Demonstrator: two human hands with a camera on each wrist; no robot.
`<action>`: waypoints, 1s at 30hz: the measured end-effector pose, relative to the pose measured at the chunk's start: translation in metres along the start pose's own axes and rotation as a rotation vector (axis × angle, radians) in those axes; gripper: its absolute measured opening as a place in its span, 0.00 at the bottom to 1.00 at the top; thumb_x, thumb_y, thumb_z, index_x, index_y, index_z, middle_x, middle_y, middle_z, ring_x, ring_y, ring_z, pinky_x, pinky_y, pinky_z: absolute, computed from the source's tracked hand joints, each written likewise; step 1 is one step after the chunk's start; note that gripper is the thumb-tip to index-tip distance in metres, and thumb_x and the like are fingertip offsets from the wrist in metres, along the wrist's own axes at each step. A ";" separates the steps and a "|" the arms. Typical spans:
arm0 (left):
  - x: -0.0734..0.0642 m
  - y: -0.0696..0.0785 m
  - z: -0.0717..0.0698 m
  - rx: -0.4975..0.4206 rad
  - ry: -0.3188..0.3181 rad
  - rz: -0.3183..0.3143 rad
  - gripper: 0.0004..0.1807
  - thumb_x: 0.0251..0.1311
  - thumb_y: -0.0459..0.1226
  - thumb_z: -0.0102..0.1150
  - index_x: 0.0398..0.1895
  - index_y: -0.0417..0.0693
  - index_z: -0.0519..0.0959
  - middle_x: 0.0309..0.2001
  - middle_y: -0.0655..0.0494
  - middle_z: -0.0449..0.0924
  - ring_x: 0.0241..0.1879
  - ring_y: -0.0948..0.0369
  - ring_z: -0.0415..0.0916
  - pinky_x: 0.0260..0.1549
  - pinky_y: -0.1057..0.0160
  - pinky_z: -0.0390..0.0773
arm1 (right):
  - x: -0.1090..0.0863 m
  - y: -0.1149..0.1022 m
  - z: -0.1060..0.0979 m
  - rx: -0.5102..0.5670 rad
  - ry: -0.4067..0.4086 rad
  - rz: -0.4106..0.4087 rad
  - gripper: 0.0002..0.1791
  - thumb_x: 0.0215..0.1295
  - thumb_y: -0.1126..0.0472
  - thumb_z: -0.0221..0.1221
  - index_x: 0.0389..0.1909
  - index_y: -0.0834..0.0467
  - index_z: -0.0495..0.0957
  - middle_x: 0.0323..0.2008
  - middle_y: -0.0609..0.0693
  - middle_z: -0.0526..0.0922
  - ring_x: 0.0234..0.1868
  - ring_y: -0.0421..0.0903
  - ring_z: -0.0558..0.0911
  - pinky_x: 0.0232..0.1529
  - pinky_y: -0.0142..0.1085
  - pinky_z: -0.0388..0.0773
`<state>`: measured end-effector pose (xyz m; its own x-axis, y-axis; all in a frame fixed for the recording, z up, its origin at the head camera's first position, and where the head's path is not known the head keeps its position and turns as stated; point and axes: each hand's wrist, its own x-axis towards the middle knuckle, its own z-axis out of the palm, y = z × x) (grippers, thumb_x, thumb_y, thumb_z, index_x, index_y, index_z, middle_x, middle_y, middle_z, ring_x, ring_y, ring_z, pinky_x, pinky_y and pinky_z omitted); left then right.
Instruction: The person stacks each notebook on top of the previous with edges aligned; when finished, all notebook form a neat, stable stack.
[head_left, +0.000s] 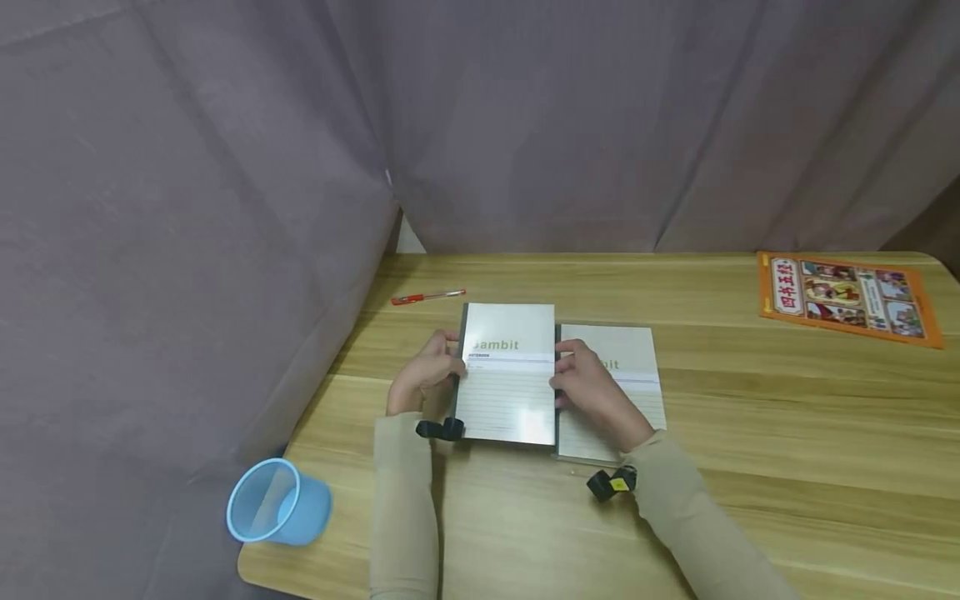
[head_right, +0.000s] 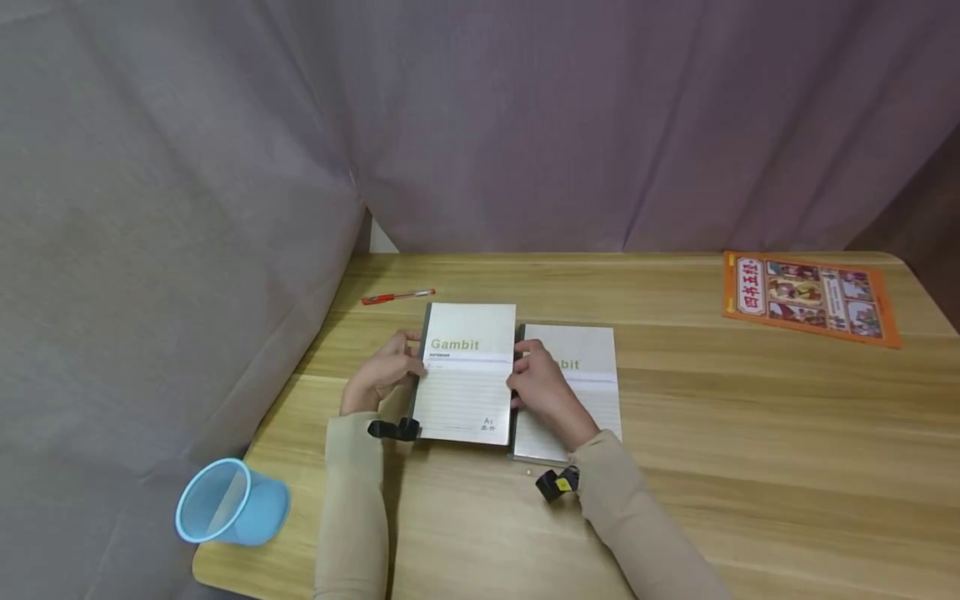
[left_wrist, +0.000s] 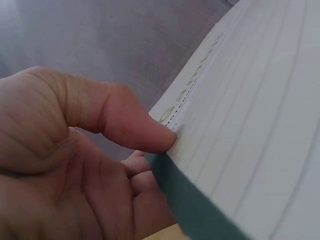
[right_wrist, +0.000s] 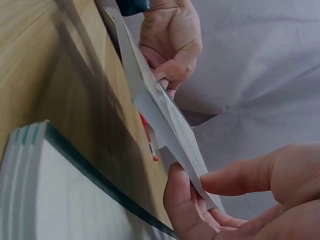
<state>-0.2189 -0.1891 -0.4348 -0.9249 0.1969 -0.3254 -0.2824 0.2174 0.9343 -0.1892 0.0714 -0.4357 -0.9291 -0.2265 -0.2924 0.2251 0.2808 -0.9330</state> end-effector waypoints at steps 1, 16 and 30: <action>0.000 0.001 0.001 -0.001 -0.002 0.000 0.37 0.49 0.16 0.49 0.66 0.32 0.54 0.40 0.40 0.80 0.32 0.55 0.78 0.30 0.64 0.77 | 0.000 -0.001 -0.002 0.002 -0.002 -0.006 0.34 0.66 0.74 0.51 0.72 0.71 0.53 0.55 0.69 0.71 0.40 0.53 0.80 0.36 0.41 0.84; -0.007 0.018 0.014 -0.077 -0.011 0.033 0.38 0.51 0.16 0.49 0.68 0.33 0.52 0.39 0.42 0.76 0.29 0.56 0.76 0.26 0.62 0.80 | -0.006 -0.012 -0.025 0.006 0.004 -0.055 0.38 0.58 0.76 0.51 0.72 0.75 0.53 0.47 0.66 0.74 0.31 0.48 0.81 0.33 0.40 0.85; -0.013 0.032 0.027 -0.135 -0.062 0.089 0.38 0.52 0.15 0.50 0.67 0.35 0.53 0.32 0.46 0.79 0.25 0.58 0.74 0.26 0.64 0.77 | -0.017 -0.018 -0.046 -0.004 -0.029 -0.073 0.39 0.60 0.77 0.51 0.73 0.74 0.49 0.47 0.66 0.74 0.33 0.49 0.80 0.34 0.42 0.85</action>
<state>-0.2093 -0.1586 -0.4043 -0.9314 0.2689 -0.2452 -0.2359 0.0668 0.9695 -0.1906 0.1130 -0.4044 -0.9342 -0.2732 -0.2292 0.1555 0.2664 -0.9512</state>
